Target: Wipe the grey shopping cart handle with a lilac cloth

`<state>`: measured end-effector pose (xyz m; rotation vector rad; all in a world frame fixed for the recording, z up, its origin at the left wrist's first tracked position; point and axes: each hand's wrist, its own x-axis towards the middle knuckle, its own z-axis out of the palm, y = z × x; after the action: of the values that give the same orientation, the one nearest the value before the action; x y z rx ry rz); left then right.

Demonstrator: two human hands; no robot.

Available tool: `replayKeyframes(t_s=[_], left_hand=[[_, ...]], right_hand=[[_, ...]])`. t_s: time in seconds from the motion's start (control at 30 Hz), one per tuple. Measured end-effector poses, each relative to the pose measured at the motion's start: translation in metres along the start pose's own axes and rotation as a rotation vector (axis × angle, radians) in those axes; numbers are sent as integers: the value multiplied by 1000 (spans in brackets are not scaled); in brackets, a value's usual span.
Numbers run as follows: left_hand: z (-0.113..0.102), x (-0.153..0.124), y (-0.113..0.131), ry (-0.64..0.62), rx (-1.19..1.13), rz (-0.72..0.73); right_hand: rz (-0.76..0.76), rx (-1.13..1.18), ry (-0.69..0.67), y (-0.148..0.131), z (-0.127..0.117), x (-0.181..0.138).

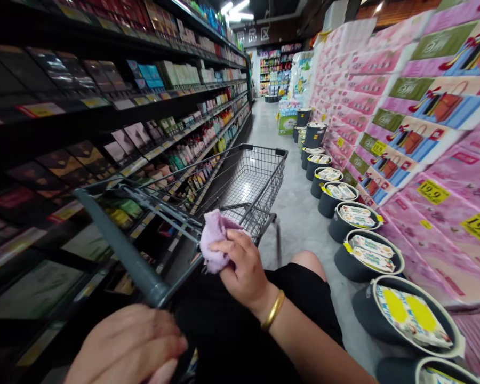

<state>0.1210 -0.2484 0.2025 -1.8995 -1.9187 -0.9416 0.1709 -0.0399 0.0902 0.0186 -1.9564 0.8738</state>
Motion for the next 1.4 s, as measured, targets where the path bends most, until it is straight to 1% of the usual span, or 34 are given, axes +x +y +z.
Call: replayKeyframes(t_s=[0.07,0.1,0.13,0.2,0.27,0.33,0.43,0.5,0.57,0.63,0.73,0.83,0.97,1.13,1.27,1.33,1.4], left_hand=[[6,7,0,60,52,58],[10,9,-2,78,98,61],[15,11,-6,92,166,28],[21,11,-16,89,324,-99],[24,7,-26,47,449,-213],[23,2,-33,8,517,-243],[23,-3,-36,-17,569,-210],[24,-3,-36,-12,581,-178],[26,-2,-39,4,587,-148],[25,-2,-46,19,593,-113],[19,-6,-60,34,597,-76],[11,-10,-71,55,595,-62],[6,-12,-73,54,584,-55],[1,-16,-75,60,534,-52],[-13,-25,-90,63,469,-52],[-20,-29,-101,65,435,-56],[-26,-31,-110,67,432,-70]], right_hand=[[33,-32,-44,7,2,4],[68,-57,-67,10,4,5],[104,-81,-85,10,7,5],[146,-107,-101,6,12,4],[129,-112,-131,2,18,2],[84,-130,-191,7,19,3],[62,-241,-293,38,12,14],[137,-363,-298,62,5,27],[209,-446,-301,78,2,40],[223,-473,-364,83,4,50],[166,-475,-530,78,13,58],[137,-501,-597,72,20,61],[147,-514,-573,68,21,55],[212,-516,-437,60,27,33],[240,-515,-369,37,46,25],[255,-510,-353,23,58,23],[257,-472,-342,15,67,21]])
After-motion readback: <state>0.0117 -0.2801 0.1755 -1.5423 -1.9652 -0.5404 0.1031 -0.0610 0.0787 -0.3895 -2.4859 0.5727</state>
